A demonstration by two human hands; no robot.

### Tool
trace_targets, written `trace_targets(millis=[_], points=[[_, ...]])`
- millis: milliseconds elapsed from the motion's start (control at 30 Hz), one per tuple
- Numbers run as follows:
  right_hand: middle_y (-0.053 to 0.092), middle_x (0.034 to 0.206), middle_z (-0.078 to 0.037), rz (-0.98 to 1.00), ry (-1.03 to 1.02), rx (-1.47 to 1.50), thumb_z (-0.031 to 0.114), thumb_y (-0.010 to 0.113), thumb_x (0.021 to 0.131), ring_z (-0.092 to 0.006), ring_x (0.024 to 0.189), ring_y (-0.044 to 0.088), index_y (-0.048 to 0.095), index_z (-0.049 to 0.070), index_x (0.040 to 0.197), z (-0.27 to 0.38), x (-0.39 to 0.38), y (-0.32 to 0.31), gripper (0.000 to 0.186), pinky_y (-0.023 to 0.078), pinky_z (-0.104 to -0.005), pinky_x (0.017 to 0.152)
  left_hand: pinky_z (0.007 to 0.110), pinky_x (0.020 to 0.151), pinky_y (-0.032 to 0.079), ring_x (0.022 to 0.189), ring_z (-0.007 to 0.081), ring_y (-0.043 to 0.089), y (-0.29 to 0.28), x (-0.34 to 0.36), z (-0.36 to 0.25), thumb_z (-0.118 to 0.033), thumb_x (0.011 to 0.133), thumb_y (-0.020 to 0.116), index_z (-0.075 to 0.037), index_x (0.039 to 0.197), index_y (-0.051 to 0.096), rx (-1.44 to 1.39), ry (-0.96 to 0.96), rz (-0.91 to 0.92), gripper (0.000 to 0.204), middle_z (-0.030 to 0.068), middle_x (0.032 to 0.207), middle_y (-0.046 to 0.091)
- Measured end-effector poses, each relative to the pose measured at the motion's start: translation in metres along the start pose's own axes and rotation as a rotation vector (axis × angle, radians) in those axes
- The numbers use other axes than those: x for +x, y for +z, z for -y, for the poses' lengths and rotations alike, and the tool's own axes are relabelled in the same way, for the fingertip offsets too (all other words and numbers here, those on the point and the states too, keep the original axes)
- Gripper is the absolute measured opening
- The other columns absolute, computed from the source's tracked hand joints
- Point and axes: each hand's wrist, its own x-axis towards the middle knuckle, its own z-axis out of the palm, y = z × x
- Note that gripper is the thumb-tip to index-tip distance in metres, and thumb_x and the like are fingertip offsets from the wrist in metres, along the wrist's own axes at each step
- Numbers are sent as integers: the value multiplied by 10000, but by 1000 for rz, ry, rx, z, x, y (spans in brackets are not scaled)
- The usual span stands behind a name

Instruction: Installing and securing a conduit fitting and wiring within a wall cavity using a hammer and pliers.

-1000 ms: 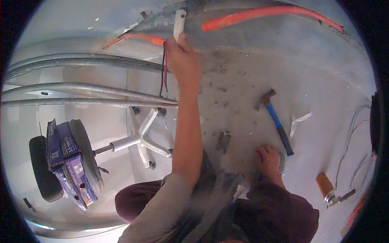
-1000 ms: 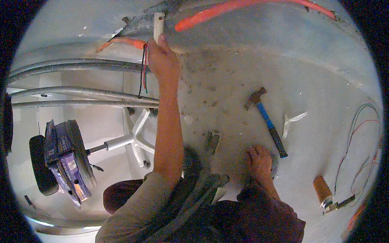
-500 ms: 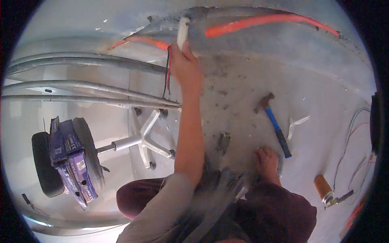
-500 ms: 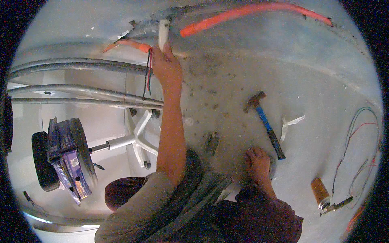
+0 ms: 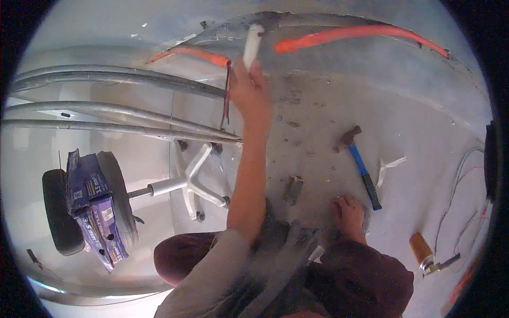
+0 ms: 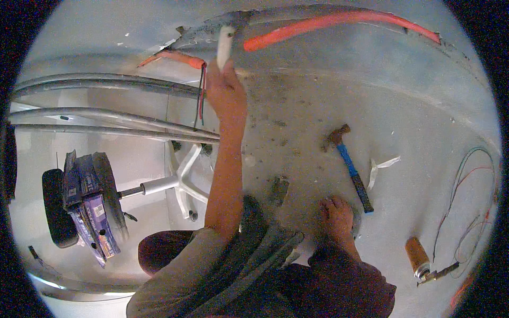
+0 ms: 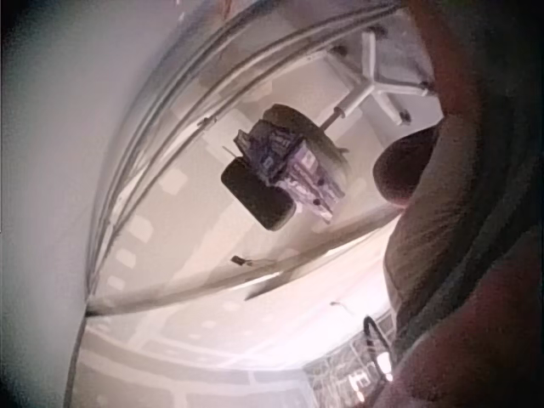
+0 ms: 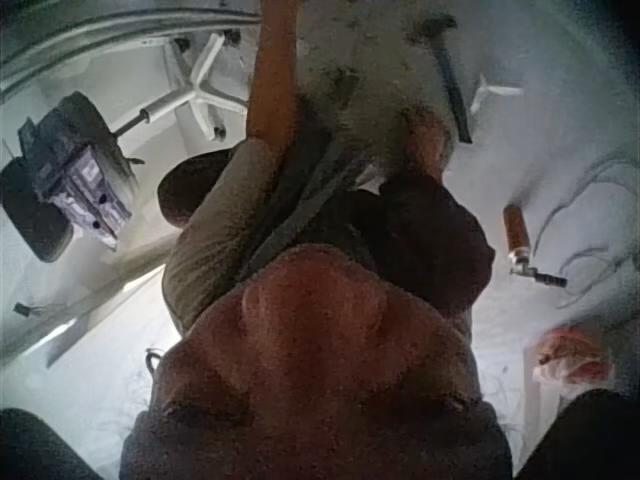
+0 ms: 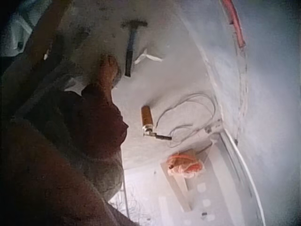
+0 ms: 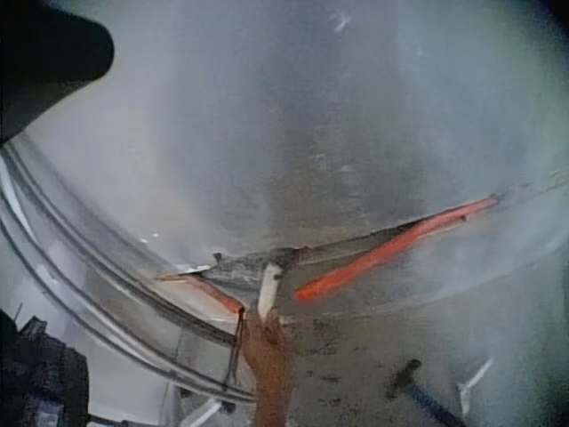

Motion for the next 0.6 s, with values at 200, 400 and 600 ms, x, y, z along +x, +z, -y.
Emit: trace_targets(millis=[200,400,600], points=[[660,934,-114,-76,-81,29,157,702,828,-357,895,637,696,120,948,13,8,-7,126,510,-474,780,525,687,463,820,428,603,10,17,24,-286,995,585,-2,1228,565,172,183,-93,368,240,907,610],[657,947,-106,-90,-23,26,156,704,816,-360,909,631,684,126,922,5,4,-1,112,507,-482,779,516,766,470,881,446,602,9,-10,19,-226,1020,543,21,1183,572,84,141,-83,297,252,988,627],[660,1079,-143,-18,-41,1,222,692,858,-373,1033,616,698,99,1048,8,3,-6,226,517,-487,871,502,776,480,880,459,598,-2,15,8,-213,1018,549,27,1249,551,138,101,-57,333,269,989,615]])
